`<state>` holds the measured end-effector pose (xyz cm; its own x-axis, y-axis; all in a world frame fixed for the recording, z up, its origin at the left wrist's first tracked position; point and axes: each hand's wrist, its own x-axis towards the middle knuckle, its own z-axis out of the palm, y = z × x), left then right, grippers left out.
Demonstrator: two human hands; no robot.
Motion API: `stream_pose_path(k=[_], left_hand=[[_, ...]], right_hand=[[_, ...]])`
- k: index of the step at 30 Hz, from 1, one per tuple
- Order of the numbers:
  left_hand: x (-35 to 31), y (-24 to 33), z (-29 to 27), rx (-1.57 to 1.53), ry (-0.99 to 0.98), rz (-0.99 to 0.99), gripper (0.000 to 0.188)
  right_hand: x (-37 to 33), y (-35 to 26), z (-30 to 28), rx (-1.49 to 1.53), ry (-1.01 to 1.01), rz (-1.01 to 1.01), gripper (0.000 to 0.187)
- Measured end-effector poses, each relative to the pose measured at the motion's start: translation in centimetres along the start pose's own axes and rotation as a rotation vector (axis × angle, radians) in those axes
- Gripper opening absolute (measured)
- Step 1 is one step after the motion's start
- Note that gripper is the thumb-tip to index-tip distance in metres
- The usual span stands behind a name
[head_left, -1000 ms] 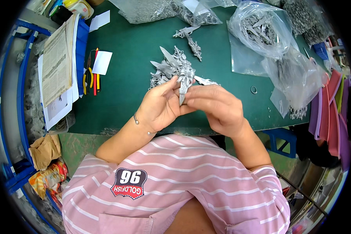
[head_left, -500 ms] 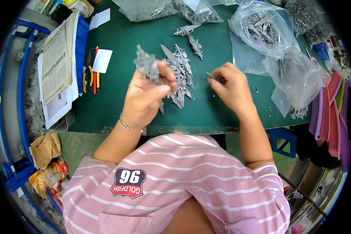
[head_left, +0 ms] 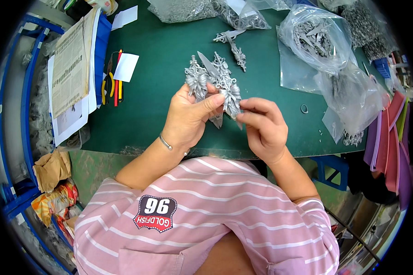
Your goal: The person picks up and sorts small metal industrial components from a workspace, handling them one at a time to check their orientation and then placing them into bags on a shelf.
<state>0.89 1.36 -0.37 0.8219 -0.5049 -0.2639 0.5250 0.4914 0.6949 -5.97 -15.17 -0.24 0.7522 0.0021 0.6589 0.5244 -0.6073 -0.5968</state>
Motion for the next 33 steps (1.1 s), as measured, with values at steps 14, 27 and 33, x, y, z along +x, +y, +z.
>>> stream_pose_path(k=[14,27,33], left_hand=[[-1.4,-0.1,1.2,0.342,-0.171,0.300,0.023],[-0.6,0.3,0.9,0.205,-0.047,0.176,0.042],[-0.7,0.0,1.6,0.083,0.056,0.002,0.038]], right_hand=[[-0.9,-0.1,0.8,0.288,-0.022,0.391,0.013],[-1.2,0.5,0.5,0.334,0.085,0.369,0.012],[-0.2,0.0,0.2,0.100,0.090,0.247,0.016]])
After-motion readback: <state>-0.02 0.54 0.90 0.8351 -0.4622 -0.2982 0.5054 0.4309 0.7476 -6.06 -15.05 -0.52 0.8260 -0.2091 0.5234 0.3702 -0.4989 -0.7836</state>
